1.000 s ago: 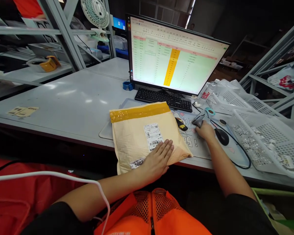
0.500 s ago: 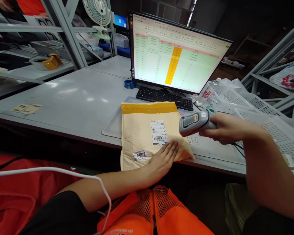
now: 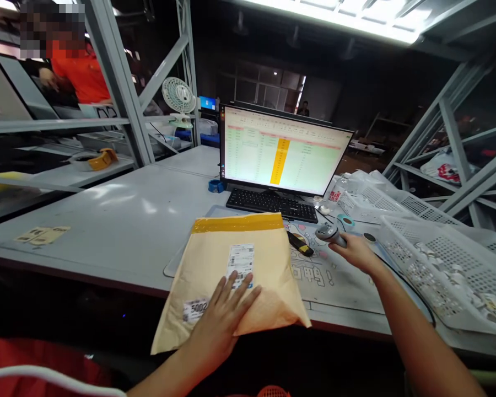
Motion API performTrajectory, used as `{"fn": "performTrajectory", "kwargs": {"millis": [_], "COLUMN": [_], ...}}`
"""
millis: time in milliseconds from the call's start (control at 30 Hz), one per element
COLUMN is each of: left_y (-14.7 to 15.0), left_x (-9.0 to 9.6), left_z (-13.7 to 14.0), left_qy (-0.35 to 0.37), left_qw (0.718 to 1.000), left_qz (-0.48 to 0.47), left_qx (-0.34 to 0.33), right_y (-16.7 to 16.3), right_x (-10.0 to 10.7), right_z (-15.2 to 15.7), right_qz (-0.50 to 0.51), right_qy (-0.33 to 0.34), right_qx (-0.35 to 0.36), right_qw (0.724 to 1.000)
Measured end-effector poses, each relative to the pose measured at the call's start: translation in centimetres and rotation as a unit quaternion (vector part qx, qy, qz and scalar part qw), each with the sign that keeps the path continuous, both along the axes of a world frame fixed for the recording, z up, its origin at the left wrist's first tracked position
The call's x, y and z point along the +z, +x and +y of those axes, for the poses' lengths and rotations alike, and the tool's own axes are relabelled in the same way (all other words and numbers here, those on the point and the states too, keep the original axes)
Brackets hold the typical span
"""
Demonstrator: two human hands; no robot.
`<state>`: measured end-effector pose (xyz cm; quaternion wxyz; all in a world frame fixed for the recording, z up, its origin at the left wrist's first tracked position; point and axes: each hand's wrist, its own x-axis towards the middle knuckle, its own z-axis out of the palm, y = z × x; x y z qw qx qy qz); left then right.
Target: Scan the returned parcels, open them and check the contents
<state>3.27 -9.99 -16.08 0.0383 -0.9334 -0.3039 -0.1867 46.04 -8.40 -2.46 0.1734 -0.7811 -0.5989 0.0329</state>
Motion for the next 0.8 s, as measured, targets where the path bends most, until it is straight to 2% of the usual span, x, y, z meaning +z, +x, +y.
{"fn": "performTrajectory", "kwargs": {"millis": [67,167,233,300,367,433,533,600,633,700,800], "left_y": [-2.8,-7.2,-10.2,-13.1,-15.5,-16.7,-16.5,-15.7,-15.3,-14.9,-15.1], "left_x": [0.1,0.3,0.3,0.1,-0.4,-1.2,-2.7,-3.6,-3.9,-4.3,-4.5], "left_z": [0.7,1.9,2.9,4.0,5.1,6.1,7.0,7.2,7.2,7.3,7.5], "left_qy": [0.009,0.026,0.033,0.036,0.035,0.039,0.074,0.089,0.089,0.085,0.082], "left_qw": [1.000,0.999,0.997,0.993,0.989,0.985,0.977,0.971,0.969,0.968,0.968], "left_qz": [-0.001,-0.007,-0.016,-0.022,-0.023,-0.030,-0.080,-0.114,-0.126,-0.142,-0.149], "left_qx": [0.008,0.036,0.067,0.109,0.144,0.165,0.184,0.192,0.192,0.191,0.186], "right_y": [1.9,3.2,3.2,3.1,3.2,3.6,3.7,2.9,2.3,1.1,-0.3], "right_x": [-2.8,-6.3,-7.9,-8.8,-8.5,-7.0,-3.8,-2.1,-1.7,-1.8,-3.4], "right_z": [0.7,1.1,1.2,1.3,1.3,1.7,3.4,5.7,7.2,10.4,14.9], "right_qz": [-0.037,-0.063,-0.076,-0.089,-0.100,-0.103,-0.099,-0.093,-0.091,-0.082,-0.071], "right_qy": [-0.032,-0.080,-0.083,-0.084,-0.099,-0.101,-0.014,0.038,0.036,0.010,-0.048], "right_qx": [-0.063,-0.112,-0.131,-0.147,-0.153,-0.162,-0.170,-0.133,-0.099,-0.053,-0.006], "right_qw": [0.997,0.988,0.985,0.982,0.978,0.976,0.980,0.986,0.990,0.995,0.996]}}
